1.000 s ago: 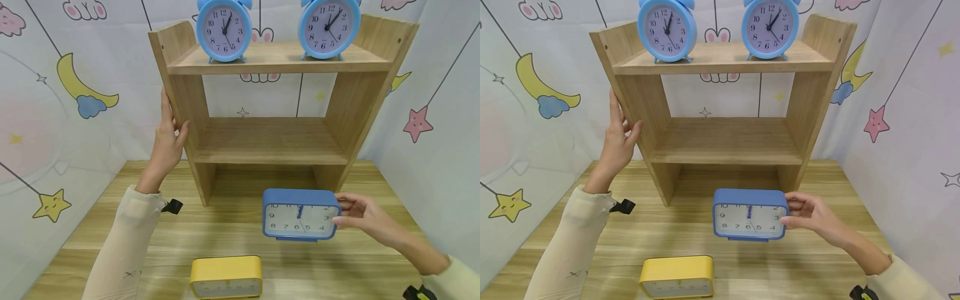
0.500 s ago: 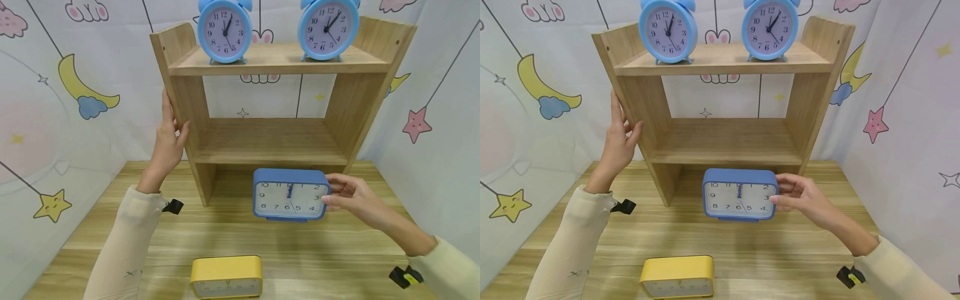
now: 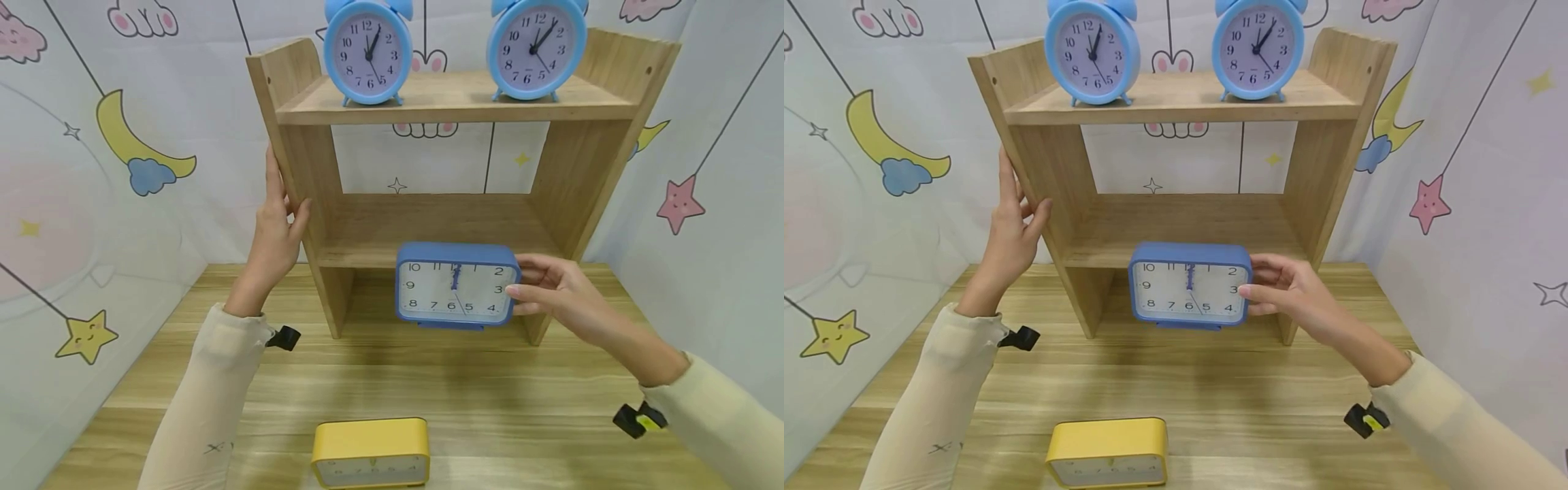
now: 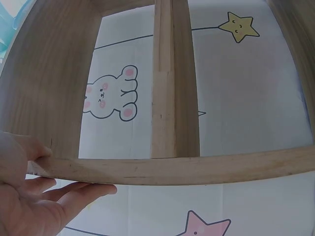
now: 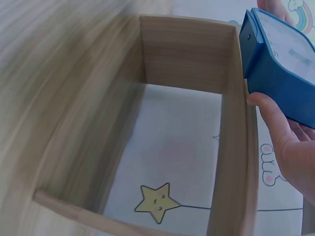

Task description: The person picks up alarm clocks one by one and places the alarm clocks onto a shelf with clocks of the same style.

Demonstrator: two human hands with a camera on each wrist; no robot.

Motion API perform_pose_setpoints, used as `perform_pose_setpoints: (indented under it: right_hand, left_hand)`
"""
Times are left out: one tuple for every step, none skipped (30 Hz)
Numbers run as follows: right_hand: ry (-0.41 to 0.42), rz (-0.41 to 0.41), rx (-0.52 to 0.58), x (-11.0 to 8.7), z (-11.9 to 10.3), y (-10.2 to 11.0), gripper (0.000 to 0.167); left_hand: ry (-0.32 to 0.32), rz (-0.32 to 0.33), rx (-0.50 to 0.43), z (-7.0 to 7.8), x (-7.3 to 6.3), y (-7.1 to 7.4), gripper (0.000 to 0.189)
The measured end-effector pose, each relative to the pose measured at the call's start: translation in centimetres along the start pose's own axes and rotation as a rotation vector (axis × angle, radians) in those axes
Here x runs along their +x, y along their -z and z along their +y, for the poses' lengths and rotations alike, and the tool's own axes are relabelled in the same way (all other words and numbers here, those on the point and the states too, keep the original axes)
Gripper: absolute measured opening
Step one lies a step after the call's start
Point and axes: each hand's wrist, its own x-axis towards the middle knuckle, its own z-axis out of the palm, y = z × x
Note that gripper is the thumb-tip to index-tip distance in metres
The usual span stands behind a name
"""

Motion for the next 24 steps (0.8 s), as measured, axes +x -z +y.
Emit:
perform_pose_setpoints:
  right_hand:
    - [-0.007, 0.01, -0.008, 0.3, -0.2, -0.1, 0.036]
    - [-0.015, 0.017, -0.011, 0.5, -0.4, -0.2, 0.036]
    - [-0.021, 0.024, -0.014, 0.8, -0.6, -0.3, 0.037]
    - [-0.026, 0.03, -0.015, 1.0, -0.8, -0.4, 0.038]
    - [-0.028, 0.034, -0.012, 1.3, -0.9, -0.5, 0.039]
    - [-0.03, 0.037, -0.011, 1.6, -1.1, -0.6, 0.041]
    - [-0.032, 0.039, -0.006, 1.8, -1.2, -0.7, 0.042]
    - [-0.03, 0.04, -0.004, 2.1, -1.3, -0.7, 0.043]
    - [-0.027, 0.043, 0.001, 2.4, -1.4, -0.8, 0.044]
    - [-0.026, 0.044, 0.006, 2.7, -1.6, -0.8, 0.044]
    - [-0.024, 0.045, 0.011, 3.0, -1.7, -0.9, 0.044]
    - [-0.025, 0.048, 0.018, 3.3, -1.7, -1.0, 0.044]
    - [-0.025, 0.049, 0.025, 3.6, -1.8, -1.0, 0.045]
    - [-0.027, 0.051, 0.031, 3.9, -1.9, -1.1, 0.045]
    - [-0.031, 0.053, 0.037, 4.2, -2.0, -1.2, 0.046]
    - [-0.036, 0.056, 0.042, 4.5, -2.1, -1.3, 0.047]
    - [-0.041, 0.058, 0.049, 4.8, -2.1, -1.4, 0.049]
    - [-0.045, 0.062, 0.051, 5.1, -2.2, -1.5, 0.05]
    - [-0.049, 0.067, 0.05, 5.4, -2.2, -1.6, 0.051]
    - [-0.054, 0.072, 0.052, 5.7, -2.3, -1.7, 0.053]
    - [-0.057, 0.079, 0.059, 6.0, -2.3, -1.8, 0.055]
    - [-0.062, 0.085, 0.066, 6.3, -2.3, -1.8, 0.056]
    - [-0.066, 0.092, 0.077, 6.6, -2.2, -1.9, 0.057]
    - [-0.07, 0.099, 0.084, 6.9, -2.2, -2.0, 0.057]
  left_hand:
    - [0.003, -0.001, -0.001, 0.0, 0.0, 0.0, 0.083]
    - [0.006, -0.001, 0.0, 0.0, 0.0, 0.0, 0.083]
    - [0.008, -0.002, 0.001, 0.1, 0.0, 0.0, 0.083]
    - [0.009, -0.003, 0.001, 0.1, 0.0, 0.0, 0.083]
    - [0.011, -0.003, 0.001, 0.0, 0.0, 0.0, 0.083]
    - [0.013, -0.004, 0.002, 0.1, 0.0, 0.0, 0.083]
    - [0.014, -0.004, 0.003, 0.1, 0.0, 0.0, 0.083]
    - [0.014, -0.003, 0.004, 0.1, 0.0, 0.0, 0.083]
    - [0.011, -0.003, 0.004, 0.1, 0.0, 0.0, 0.083]
    - [0.009, -0.003, 0.004, 0.1, 0.0, 0.0, 0.083]
    - [0.007, -0.003, 0.005, 0.1, 0.0, 0.0, 0.083]
    - [0.004, -0.003, 0.006, 0.1, 0.0, 0.0, 0.083]
    - [0.002, -0.003, 0.006, 0.1, 0.0, 0.0, 0.083]
    - [-0.001, -0.003, 0.007, 0.1, 0.0, 0.1, 0.083]
    - [-0.005, -0.003, 0.007, 0.0, 0.0, 0.1, 0.082]
    - [-0.005, -0.003, 0.007, 0.0, 0.0, 0.1, 0.082]
    - [-0.007, -0.002, 0.009, 0.0, 0.0, 0.1, 0.082]
    - [-0.009, -0.002, 0.008, 0.0, 0.0, 0.1, 0.082]
    - [-0.01, -0.001, 0.007, -0.1, 0.0, 0.1, 0.082]
    - [-0.013, 0.0, 0.006, -0.1, 0.0, 0.1, 0.082]
    - [-0.014, 0.0, 0.005, -0.1, 0.1, 0.0, 0.082]
    - [-0.017, 0.002, 0.004, -0.2, 0.1, 0.0, 0.082]
    - [-0.02, 0.003, 0.002, -0.2, 0.0, 0.0, 0.082]
    - [-0.022, 0.004, -0.002, -0.2, 0.1, 0.0, 0.081]
